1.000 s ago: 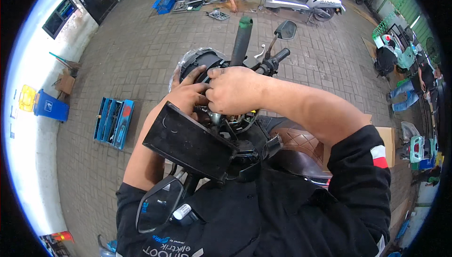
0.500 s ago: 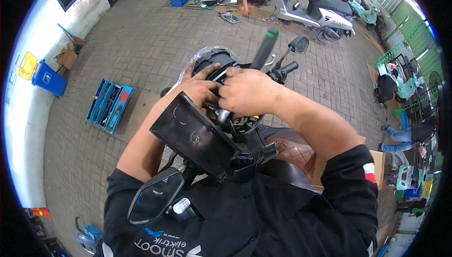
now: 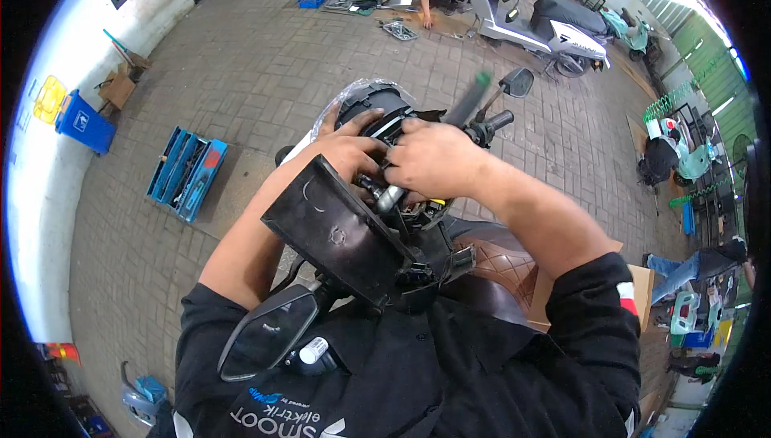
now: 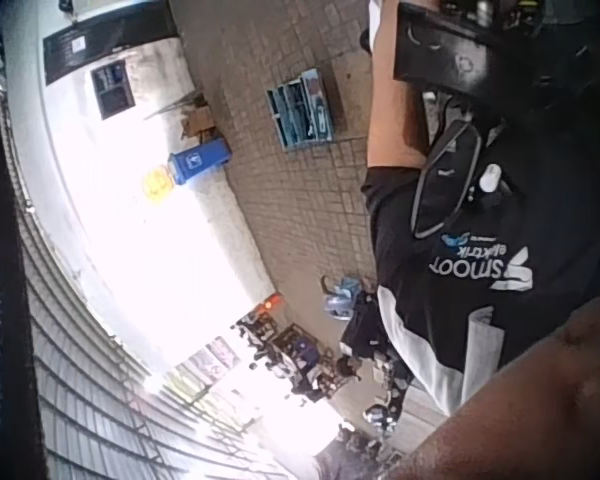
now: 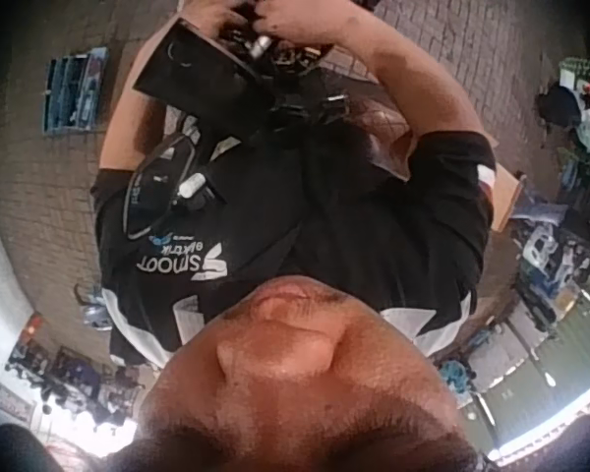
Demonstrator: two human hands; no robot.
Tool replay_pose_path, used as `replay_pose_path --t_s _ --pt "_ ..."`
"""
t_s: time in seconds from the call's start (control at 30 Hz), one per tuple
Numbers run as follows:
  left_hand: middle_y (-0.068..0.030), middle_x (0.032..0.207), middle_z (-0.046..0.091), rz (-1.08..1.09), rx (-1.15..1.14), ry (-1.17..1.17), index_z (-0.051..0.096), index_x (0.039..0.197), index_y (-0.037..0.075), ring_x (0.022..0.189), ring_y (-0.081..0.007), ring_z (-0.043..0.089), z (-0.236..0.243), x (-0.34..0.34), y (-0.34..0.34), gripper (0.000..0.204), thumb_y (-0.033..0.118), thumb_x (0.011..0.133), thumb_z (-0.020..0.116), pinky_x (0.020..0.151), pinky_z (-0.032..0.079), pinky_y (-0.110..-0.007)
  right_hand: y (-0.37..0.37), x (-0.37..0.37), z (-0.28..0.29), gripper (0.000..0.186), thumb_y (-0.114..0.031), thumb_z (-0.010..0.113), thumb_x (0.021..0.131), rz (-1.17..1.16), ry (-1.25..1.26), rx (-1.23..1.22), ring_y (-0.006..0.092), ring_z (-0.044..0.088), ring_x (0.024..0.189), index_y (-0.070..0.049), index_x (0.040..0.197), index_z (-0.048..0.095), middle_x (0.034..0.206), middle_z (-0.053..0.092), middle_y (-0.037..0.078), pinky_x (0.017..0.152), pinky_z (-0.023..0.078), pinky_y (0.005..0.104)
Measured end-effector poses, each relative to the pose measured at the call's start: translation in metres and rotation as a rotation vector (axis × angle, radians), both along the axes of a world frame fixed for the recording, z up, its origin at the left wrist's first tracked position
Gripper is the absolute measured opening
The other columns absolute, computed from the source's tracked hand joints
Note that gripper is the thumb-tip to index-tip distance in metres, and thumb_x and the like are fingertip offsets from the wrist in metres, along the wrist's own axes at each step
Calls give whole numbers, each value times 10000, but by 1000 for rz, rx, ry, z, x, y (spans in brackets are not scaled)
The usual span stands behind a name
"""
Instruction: The person installs and secures a digital display assembly onto the handlebars of a scooter. The person positions the display unit, connects internal wiring, and uses a screwdriver to tighten fasteners inside the housing and around the handlebar mount.
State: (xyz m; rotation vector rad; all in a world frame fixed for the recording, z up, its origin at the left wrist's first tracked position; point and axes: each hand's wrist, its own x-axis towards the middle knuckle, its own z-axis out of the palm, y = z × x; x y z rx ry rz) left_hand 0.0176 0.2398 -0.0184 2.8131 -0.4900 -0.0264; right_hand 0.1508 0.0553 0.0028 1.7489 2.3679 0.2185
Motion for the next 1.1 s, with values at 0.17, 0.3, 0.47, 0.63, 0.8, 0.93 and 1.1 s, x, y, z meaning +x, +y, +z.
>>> replay_pose_path --t_s 0.17,0.3,0.47,0.63,0.8,0.93,1.1 --pt "-20 1330 629 47 -5 -15 800 1044 214 1539 -337 196 -2 1 -2 427 226 621 859 1176 -16 -732 15 -8 14 256 -393 787 705 113 -164 -42 222 690 831 -174 812 707 812 674 -5 877 497 356" --pt "-18 1333 630 37 19 -36 800 1047 216 1536 -339 207 0 -4 -1 434 227 618 863 1176 -19 -732 4 8 3 289 -394 821 670 17 116 -29 251 661 818 -178 822 705 804 653 -4 834 498 380" --pt "-7 1345 629 -36 -5 -57 800 1024 204 1537 -339 204 -1 2 -2 409 214 622 873 1174 -31 -735 -9 15 -32 352 -417 835 653 -57 406 86 276 642 798 -152 843 702 806 649 11 806 479 406" --pt "1 1363 614 27 -15 -50 798 1027 196 1530 -331 223 -3 -2 -1 407 203 626 873 1181 -30 -723 13 -15 19 193 -356 784 711 8 -80 -118 204 687 863 -177 751 723 792 687 7 899 493 356" --pt "10 1373 606 28 29 -41 797 1032 189 1526 -314 237 -5 1 0 402 208 635 857 1194 -26 -704 13 -3 10 187 -353 783 709 71 -128 -14 229 690 871 -190 779 725 804 689 3 902 494 376" --pt "-3 1366 617 40 -33 -47 800 1026 186 1530 -323 223 3 -3 -5 410 214 621 858 1186 -27 -720 1 19 -16 345 -413 822 661 30 85 -78 247 659 857 -172 876 701 841 654 10 850 496 395" --pt "-13 1356 626 -34 -31 -53 807 988 180 1528 -337 224 0 2 -2 373 217 620 859 1167 -20 -745 -10 17 -34 297 -396 794 714 -119 309 -26 287 667 877 -152 872 736 875 692 32 865 504 411"
